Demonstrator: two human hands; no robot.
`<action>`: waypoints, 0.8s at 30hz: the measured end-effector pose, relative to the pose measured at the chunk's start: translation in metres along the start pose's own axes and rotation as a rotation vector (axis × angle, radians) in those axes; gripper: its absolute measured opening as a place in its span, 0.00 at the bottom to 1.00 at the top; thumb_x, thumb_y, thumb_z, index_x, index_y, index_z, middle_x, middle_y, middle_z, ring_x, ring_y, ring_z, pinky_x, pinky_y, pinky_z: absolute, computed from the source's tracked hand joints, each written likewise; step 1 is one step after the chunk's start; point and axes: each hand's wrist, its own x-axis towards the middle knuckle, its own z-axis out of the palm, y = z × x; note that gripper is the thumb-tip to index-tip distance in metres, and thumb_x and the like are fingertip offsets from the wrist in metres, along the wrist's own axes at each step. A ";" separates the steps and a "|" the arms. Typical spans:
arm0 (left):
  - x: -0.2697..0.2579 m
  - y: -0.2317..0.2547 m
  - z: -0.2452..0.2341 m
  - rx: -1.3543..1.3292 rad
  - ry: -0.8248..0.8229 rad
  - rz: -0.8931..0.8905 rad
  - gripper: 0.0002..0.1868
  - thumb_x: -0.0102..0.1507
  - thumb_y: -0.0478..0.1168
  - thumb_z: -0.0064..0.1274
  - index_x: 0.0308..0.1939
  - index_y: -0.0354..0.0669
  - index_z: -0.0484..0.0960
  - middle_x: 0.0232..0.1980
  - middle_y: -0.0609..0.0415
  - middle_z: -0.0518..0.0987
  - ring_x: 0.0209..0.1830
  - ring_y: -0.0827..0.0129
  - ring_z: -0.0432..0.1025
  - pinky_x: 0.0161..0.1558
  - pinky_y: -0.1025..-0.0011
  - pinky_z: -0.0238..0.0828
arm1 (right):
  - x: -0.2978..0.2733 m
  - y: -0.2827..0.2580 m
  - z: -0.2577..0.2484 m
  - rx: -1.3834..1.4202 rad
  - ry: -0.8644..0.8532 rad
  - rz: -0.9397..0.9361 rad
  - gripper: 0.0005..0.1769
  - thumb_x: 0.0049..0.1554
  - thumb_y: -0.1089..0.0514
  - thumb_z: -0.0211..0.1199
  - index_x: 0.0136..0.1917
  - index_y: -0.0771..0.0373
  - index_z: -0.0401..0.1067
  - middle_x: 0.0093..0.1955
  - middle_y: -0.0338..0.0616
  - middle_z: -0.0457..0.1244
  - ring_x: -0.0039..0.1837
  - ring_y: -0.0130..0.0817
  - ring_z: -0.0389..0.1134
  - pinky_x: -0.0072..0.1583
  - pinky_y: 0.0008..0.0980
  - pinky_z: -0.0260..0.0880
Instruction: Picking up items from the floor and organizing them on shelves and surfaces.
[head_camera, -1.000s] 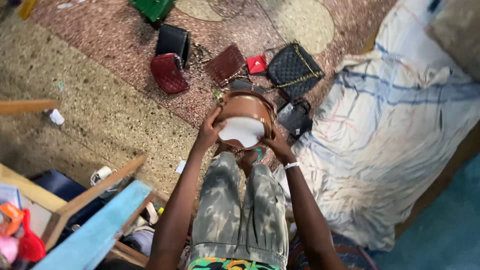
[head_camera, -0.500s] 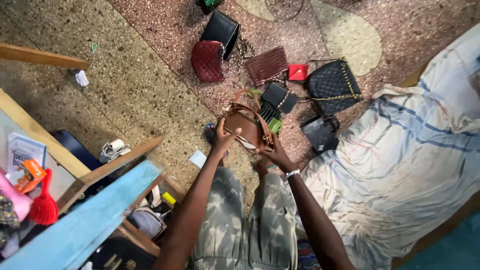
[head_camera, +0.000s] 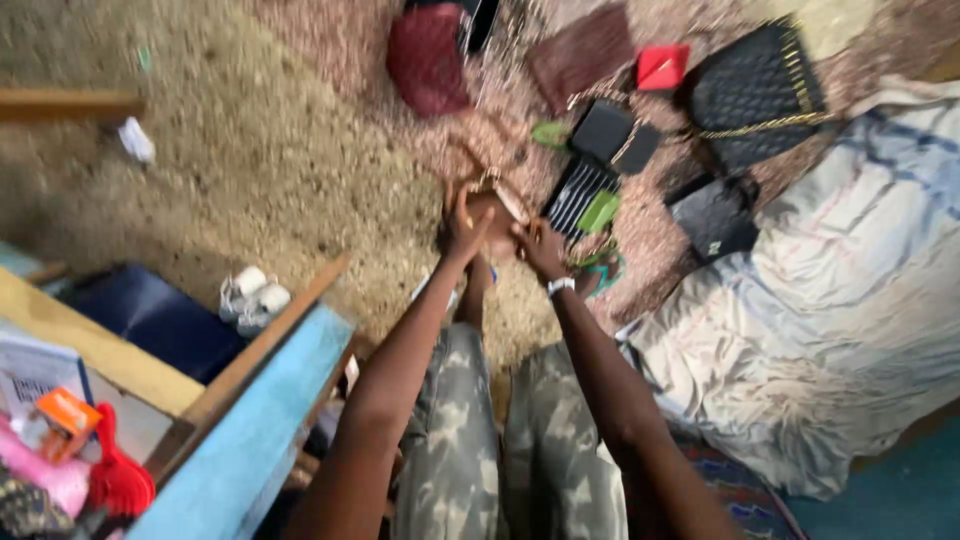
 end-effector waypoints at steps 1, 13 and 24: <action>-0.005 -0.004 0.004 0.006 0.012 -0.033 0.46 0.65 0.53 0.61 0.79 0.39 0.56 0.83 0.38 0.49 0.83 0.44 0.46 0.75 0.47 0.50 | 0.003 0.019 0.002 -0.006 -0.018 0.030 0.22 0.60 0.45 0.68 0.53 0.62 0.63 0.38 0.41 0.63 0.36 0.27 0.64 0.36 0.28 0.67; 0.046 -0.129 0.098 -0.057 0.179 -0.087 0.55 0.62 0.42 0.64 0.82 0.46 0.41 0.83 0.39 0.48 0.83 0.43 0.46 0.76 0.48 0.48 | 0.149 0.137 -0.043 -0.437 0.094 -0.202 0.13 0.65 0.55 0.58 0.53 0.64 0.59 0.42 0.53 0.64 0.40 0.44 0.71 0.41 0.42 0.71; 0.045 -0.235 0.044 -0.426 -0.134 -0.149 0.38 0.72 0.42 0.55 0.83 0.53 0.53 0.81 0.36 0.61 0.79 0.43 0.62 0.75 0.50 0.66 | 0.186 0.140 -0.076 -0.377 -0.091 -0.051 0.14 0.58 0.69 0.55 0.54 0.65 0.54 0.43 0.47 0.65 0.40 0.35 0.71 0.37 0.38 0.72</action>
